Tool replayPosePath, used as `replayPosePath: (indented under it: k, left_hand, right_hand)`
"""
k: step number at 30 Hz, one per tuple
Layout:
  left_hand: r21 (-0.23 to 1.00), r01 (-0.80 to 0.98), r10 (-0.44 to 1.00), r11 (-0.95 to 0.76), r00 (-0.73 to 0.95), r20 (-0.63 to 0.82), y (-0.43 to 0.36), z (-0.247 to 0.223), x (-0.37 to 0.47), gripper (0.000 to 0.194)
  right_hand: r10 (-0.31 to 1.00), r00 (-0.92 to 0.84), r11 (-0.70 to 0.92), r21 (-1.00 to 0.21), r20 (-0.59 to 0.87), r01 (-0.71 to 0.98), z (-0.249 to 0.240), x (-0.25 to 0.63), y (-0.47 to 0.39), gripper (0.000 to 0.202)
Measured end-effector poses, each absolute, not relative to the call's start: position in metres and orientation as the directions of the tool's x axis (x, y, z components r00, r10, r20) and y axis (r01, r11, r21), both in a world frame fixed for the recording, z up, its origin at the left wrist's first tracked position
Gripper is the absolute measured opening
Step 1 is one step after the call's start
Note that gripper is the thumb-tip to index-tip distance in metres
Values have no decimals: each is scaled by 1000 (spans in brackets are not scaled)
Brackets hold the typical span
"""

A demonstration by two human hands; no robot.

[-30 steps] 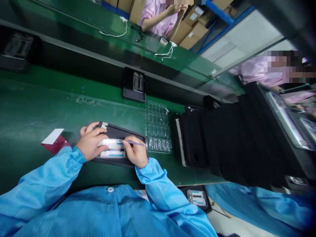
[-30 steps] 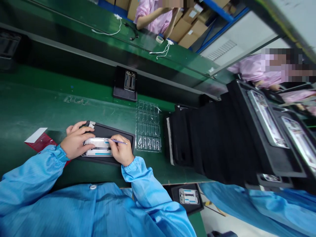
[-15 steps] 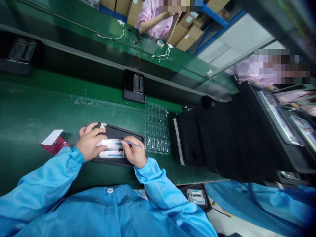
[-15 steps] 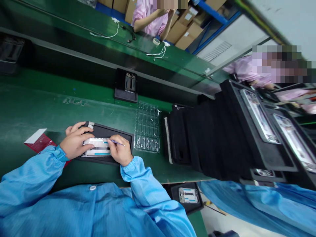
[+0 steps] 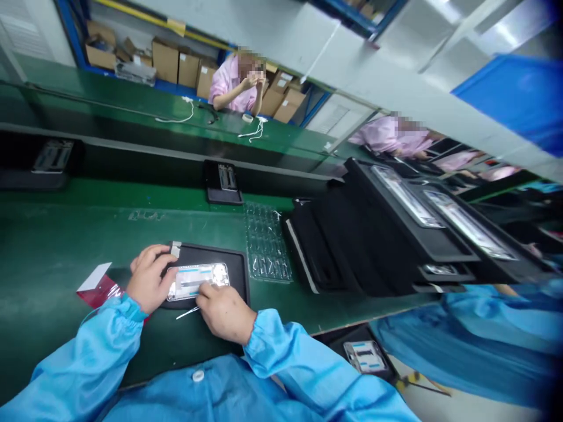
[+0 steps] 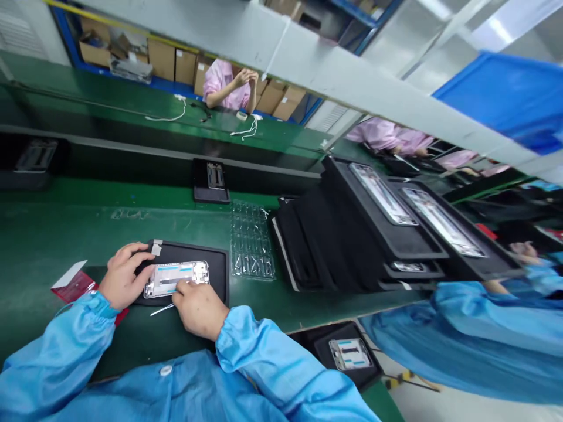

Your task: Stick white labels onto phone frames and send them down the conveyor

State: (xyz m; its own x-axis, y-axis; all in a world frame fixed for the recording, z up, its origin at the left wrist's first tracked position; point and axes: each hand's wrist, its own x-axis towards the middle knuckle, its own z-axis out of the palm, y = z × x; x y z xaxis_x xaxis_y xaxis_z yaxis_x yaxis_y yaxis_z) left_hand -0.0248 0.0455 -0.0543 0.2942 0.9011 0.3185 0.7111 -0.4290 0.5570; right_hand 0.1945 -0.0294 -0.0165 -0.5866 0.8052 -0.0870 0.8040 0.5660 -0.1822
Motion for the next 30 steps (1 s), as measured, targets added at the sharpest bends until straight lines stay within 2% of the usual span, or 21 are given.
replayPosePath:
  k: [4,7,9,12,14,16,19,23,27,30]
  left_hand:
    - [514,718,826,-469,151,543,38,-15,-62,19]
    - [504,777,788,-376,-18,615,41,0,-94,24]
    - [500,803,822,-323,-24,568,47,-5,-102,28]
    - [488,796,897,-359,149,417,54,-31,-88,34]
    - [474,786,907,-397,256,335,55,-52,-73,35]
    - [464,796,917,-387,279,286,55,-68,-62,36]
    - [511,818,954,-264,143,265,53,-78,-61,41]
    - [645,752,983,-136,20,183,47,-82,-70,41]
    - [753,651,988,-97,-27,151,47,-85,-71,38]
    - [841,536,982,-73,-108,154,56,-79,-73,39]
  right_hand:
    - [786,-612,606,-89,-89,790,11,195,-8,18]
    - [761,-643,638,-80,-85,766,28,196,10,18]
    - [738,-667,658,-108,-105,745,27,194,16,14]
    - [752,-645,624,-170,-133,763,13,191,13,14]
    - [794,-591,559,-212,-141,802,2,191,8,29]
    - [845,-515,472,-253,-143,844,-7,194,7,47]
    - [946,-302,256,-295,-120,921,-15,209,18,61]
    - [991,23,-68,-360,-129,931,-28,234,44,54]
    - [976,86,-182,-532,-200,827,-42,243,58,34]
    - [971,68,-217,-722,-230,657,-45,246,65,30]
